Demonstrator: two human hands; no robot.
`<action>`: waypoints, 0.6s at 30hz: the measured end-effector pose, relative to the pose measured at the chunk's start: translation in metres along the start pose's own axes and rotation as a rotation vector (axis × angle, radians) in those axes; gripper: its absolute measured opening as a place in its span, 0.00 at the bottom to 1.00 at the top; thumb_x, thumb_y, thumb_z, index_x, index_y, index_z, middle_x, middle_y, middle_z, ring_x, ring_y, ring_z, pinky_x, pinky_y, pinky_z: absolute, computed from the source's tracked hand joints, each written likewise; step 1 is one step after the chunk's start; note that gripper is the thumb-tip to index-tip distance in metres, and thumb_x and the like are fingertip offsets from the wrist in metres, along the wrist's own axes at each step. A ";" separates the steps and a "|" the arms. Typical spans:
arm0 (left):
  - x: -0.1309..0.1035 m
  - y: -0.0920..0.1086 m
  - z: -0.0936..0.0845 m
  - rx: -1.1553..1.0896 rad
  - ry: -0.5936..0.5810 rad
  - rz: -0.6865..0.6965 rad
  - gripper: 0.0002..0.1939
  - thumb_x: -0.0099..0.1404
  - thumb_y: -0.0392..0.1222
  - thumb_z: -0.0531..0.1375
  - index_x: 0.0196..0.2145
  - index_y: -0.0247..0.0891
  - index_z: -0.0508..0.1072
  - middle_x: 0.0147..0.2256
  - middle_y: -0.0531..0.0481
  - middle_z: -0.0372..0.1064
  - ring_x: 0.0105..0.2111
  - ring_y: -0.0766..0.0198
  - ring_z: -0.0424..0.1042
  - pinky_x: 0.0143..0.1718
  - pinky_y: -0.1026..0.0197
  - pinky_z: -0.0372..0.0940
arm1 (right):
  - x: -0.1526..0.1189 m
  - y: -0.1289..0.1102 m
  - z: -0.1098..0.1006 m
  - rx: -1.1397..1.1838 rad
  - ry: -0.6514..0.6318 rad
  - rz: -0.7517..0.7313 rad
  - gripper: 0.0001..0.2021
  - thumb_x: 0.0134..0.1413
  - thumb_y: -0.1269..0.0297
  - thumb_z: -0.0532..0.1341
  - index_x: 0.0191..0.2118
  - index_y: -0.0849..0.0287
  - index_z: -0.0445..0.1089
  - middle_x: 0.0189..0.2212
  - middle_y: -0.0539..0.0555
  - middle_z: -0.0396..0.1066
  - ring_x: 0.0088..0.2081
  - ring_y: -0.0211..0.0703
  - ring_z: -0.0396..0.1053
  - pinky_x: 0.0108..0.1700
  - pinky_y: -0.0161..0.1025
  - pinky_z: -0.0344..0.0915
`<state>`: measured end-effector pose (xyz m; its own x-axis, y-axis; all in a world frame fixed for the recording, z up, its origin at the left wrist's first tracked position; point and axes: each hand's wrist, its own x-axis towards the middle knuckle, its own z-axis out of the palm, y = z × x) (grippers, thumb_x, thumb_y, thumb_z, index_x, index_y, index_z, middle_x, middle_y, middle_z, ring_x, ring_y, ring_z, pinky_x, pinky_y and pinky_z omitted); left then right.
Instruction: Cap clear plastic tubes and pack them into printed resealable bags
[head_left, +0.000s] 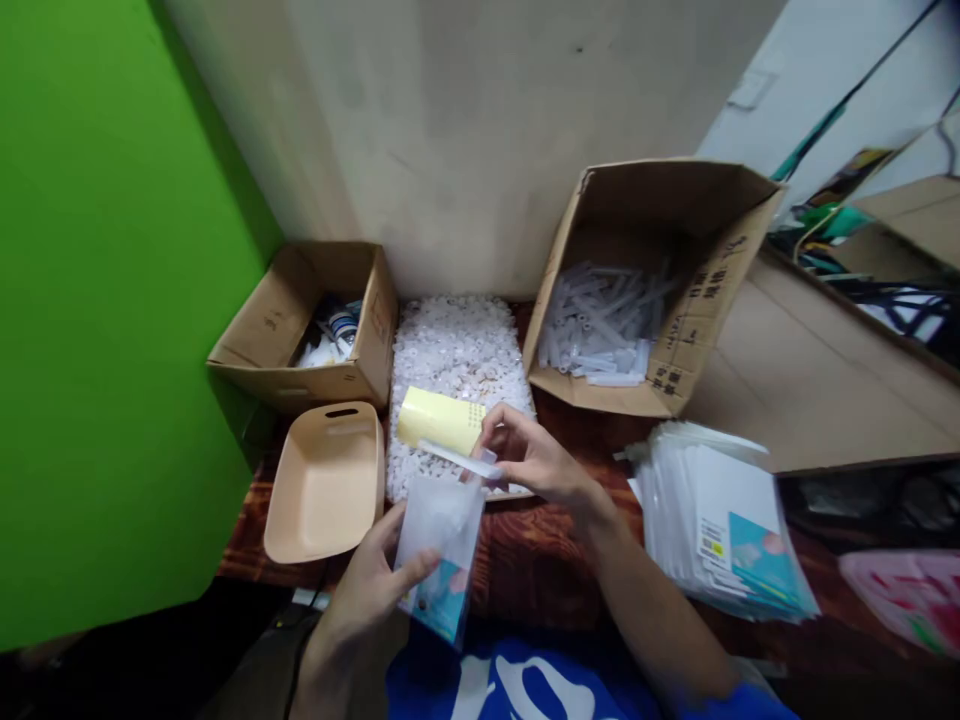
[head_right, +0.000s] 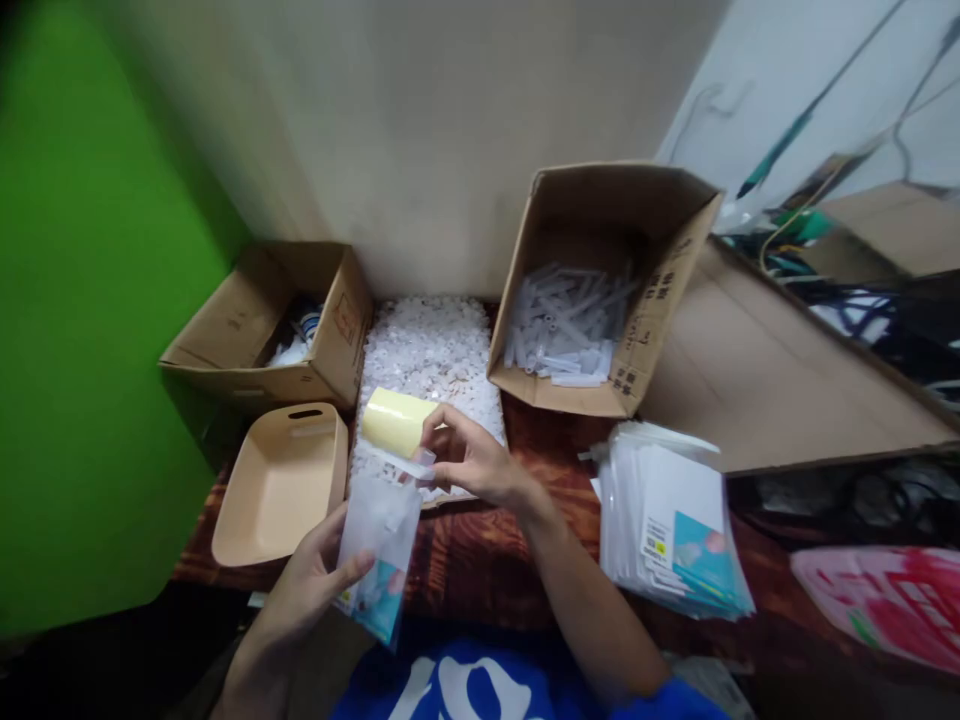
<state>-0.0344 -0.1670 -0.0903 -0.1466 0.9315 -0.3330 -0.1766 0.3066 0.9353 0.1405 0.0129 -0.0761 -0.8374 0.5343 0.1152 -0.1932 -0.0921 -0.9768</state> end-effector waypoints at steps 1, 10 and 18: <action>0.003 0.000 0.004 -0.040 -0.025 -0.016 0.33 0.57 0.54 0.70 0.55 0.34 0.70 0.47 0.38 0.78 0.45 0.48 0.78 0.43 0.56 0.73 | -0.004 0.004 0.001 0.035 0.080 0.003 0.18 0.52 0.51 0.71 0.40 0.57 0.69 0.28 0.50 0.74 0.24 0.36 0.67 0.24 0.30 0.63; 0.016 0.000 0.033 -0.150 -0.131 -0.032 0.30 0.59 0.52 0.70 0.54 0.33 0.71 0.42 0.39 0.78 0.38 0.54 0.78 0.37 0.61 0.71 | -0.042 -0.001 -0.006 -0.190 0.007 -0.027 0.34 0.61 0.32 0.50 0.37 0.59 0.79 0.43 0.61 0.73 0.40 0.49 0.70 0.41 0.41 0.70; 0.024 -0.005 0.046 0.012 -0.040 -0.012 0.28 0.60 0.54 0.68 0.53 0.35 0.72 0.48 0.40 0.77 0.45 0.50 0.77 0.44 0.57 0.72 | -0.057 0.013 -0.013 -0.140 0.022 0.060 0.41 0.62 0.31 0.38 0.40 0.57 0.79 0.50 0.59 0.70 0.42 0.48 0.70 0.43 0.43 0.68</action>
<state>0.0077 -0.1371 -0.0970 -0.1057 0.9346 -0.3397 -0.1666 0.3202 0.9326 0.1925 -0.0077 -0.0980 -0.8336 0.5497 0.0533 -0.0686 -0.0073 -0.9976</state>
